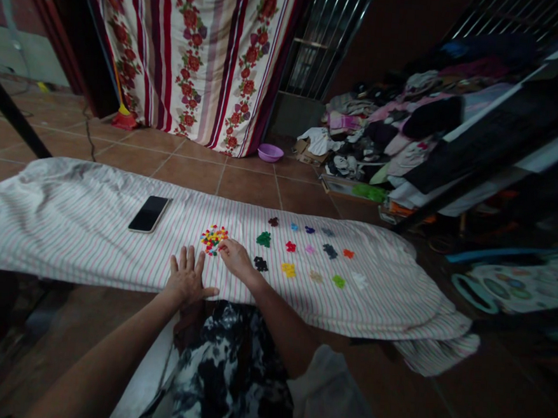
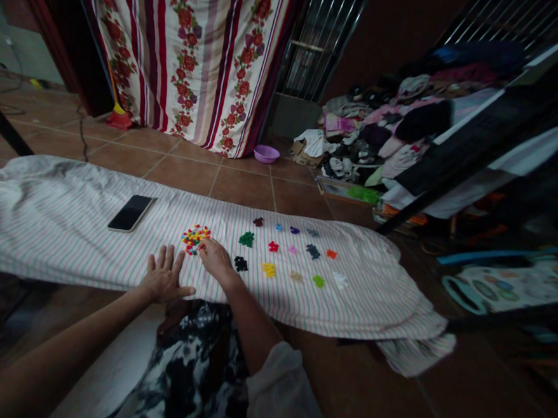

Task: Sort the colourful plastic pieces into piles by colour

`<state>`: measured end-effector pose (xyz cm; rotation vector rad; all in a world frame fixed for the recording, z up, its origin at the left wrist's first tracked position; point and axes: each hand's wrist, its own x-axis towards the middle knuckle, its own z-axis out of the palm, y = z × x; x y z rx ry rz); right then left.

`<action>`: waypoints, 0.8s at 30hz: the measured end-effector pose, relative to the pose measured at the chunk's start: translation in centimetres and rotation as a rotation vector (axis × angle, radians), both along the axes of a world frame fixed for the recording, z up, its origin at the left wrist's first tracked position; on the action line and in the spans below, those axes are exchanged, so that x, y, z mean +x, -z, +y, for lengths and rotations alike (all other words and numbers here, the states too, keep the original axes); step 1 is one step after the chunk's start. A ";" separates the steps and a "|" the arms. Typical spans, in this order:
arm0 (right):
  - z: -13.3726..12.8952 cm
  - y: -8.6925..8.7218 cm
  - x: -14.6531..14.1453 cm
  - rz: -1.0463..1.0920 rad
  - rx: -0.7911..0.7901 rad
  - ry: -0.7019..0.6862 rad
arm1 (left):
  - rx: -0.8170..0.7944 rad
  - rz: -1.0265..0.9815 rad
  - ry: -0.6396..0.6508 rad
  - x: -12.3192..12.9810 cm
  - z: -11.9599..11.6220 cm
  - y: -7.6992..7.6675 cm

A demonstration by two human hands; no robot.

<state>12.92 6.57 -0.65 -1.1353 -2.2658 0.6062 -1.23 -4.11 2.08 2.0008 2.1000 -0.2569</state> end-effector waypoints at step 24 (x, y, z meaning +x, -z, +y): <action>5.2 -0.3 17.9 0.118 0.118 0.637 | 0.028 0.036 -0.018 0.1 0.0 0.5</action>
